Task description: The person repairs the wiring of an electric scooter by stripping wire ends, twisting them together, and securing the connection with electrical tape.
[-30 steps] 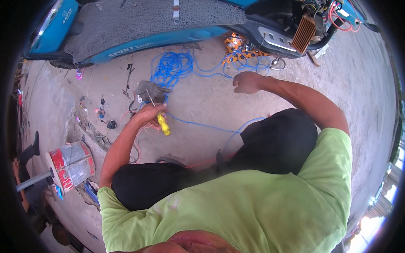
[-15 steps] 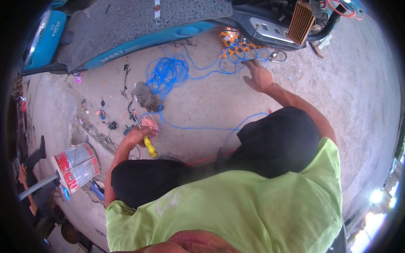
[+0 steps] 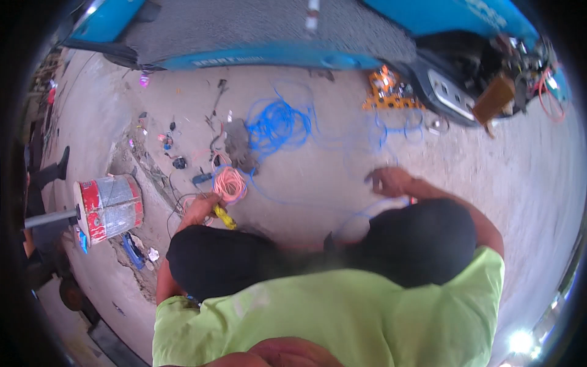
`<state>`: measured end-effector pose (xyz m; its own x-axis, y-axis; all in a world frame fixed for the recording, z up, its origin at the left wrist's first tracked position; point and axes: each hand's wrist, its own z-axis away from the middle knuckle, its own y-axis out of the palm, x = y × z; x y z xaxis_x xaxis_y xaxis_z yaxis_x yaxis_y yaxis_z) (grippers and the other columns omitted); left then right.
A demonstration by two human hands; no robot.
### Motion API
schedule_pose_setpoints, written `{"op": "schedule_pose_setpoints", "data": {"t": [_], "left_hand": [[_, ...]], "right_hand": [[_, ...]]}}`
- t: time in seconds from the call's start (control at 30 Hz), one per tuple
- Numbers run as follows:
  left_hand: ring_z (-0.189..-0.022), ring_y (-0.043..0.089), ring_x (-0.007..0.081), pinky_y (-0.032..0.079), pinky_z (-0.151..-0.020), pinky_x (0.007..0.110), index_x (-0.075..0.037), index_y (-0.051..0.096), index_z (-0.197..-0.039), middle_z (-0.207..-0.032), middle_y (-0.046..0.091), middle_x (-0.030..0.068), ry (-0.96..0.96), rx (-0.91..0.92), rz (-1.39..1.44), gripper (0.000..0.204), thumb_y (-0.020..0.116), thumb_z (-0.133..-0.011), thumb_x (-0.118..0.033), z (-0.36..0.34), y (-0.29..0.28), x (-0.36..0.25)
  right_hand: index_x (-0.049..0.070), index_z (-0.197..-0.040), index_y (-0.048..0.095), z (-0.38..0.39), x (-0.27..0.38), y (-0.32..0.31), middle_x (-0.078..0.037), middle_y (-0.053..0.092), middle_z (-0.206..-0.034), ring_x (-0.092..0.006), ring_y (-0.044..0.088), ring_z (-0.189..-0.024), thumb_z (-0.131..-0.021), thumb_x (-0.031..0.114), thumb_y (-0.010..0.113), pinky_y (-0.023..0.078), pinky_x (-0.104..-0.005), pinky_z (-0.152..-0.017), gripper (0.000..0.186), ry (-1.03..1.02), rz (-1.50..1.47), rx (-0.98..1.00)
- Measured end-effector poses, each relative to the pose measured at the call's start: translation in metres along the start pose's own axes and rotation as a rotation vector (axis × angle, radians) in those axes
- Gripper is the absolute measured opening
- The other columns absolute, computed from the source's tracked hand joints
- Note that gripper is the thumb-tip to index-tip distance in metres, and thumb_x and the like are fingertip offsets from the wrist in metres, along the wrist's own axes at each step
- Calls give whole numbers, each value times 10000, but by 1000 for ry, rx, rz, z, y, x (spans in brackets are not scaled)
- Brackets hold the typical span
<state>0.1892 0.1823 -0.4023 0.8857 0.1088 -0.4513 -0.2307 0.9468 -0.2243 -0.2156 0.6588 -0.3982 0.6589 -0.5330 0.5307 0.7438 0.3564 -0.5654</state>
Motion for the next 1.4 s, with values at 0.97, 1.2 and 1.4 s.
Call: {"op": "schedule_pose_setpoints", "data": {"t": [0.97,1.2,1.4], "left_hand": [[-1143,639,198,498,-992,349,37,596,-1388,-1269,687,118,327,-347,705,544,712,-969,-292,4,80,22],[-641,567,107,443,-564,285,10,603,-1285,-936,665,35,323,-144,902,462,751,-896,-191,-20,83,22],[-616,527,70,373,-514,231,-5,613,-1294,-892,644,5,576,318,1144,513,765,-860,-231,27,82,-29]], "right_hand": [[159,-1585,345,-234,187,-21,-260,455,-1493,-452,485,-1353,-727,497,857,484,-521,-1076,1055,81,364,-528],[87,-1349,589,-258,137,-26,-185,719,-1079,-372,703,-926,-758,434,828,561,-443,-927,725,176,-39,-596],[38,-865,714,-227,145,-72,-48,694,-969,-143,619,-856,-821,212,730,513,-306,-812,180,127,-365,-65]]}}
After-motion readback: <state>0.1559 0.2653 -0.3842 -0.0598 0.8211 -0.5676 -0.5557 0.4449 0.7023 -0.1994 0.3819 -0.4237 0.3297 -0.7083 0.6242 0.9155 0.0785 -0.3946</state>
